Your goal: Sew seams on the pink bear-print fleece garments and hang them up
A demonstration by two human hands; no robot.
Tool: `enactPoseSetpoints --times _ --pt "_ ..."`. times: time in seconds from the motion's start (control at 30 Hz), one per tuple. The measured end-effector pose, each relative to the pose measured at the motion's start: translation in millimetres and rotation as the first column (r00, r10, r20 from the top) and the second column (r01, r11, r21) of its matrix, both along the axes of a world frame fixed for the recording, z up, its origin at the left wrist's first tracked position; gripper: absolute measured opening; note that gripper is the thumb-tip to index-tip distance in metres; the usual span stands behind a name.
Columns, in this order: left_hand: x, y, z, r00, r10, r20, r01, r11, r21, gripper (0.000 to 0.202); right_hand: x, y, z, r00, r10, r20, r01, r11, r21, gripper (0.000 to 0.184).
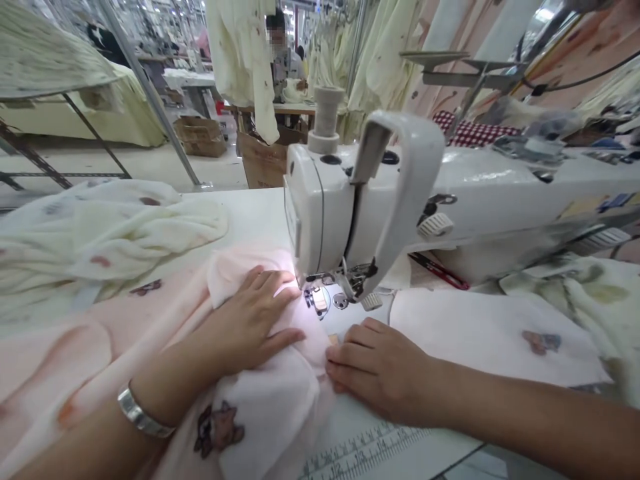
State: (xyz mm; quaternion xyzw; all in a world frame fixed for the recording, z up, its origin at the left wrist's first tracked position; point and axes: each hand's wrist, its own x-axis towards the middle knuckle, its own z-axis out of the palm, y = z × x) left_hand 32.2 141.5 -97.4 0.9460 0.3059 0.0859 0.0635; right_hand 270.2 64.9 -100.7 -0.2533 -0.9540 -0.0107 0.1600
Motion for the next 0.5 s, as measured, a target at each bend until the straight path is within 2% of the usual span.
enactPoseSetpoints --times 0.17,0.27,0.33,0.4,0.5 --pt "0 3 4.3 1.0 0.026 -0.013 -0.026 0.999 -0.02 0.041 -3 3 -1.4 0.997 -0.033 -0.068 0.031 0.999 -0.03 0.014" --pt "3 -10 3.6 0.996 0.085 -0.017 -0.085 0.996 -0.01 0.041 -5 -1 2.1 0.996 -0.042 -0.077 0.039 0.998 -0.041 0.014" --pt "6 -34 -0.4 0.988 0.151 -0.016 -0.151 0.988 0.009 0.044 -3 -13 6.9 0.997 -0.047 -0.067 0.041 0.995 -0.086 0.014" --pt "9 -66 -5.3 0.982 0.189 -0.004 -0.188 0.981 0.043 0.049 0 -30 12.2 0.997 -0.034 -0.063 0.022 0.982 -0.187 0.014" --pt "12 -110 -4.7 0.99 0.134 0.046 -0.137 0.989 0.063 0.049 7 -59 15.7 0.995 -0.015 -0.098 -0.019 0.942 -0.334 0.021"
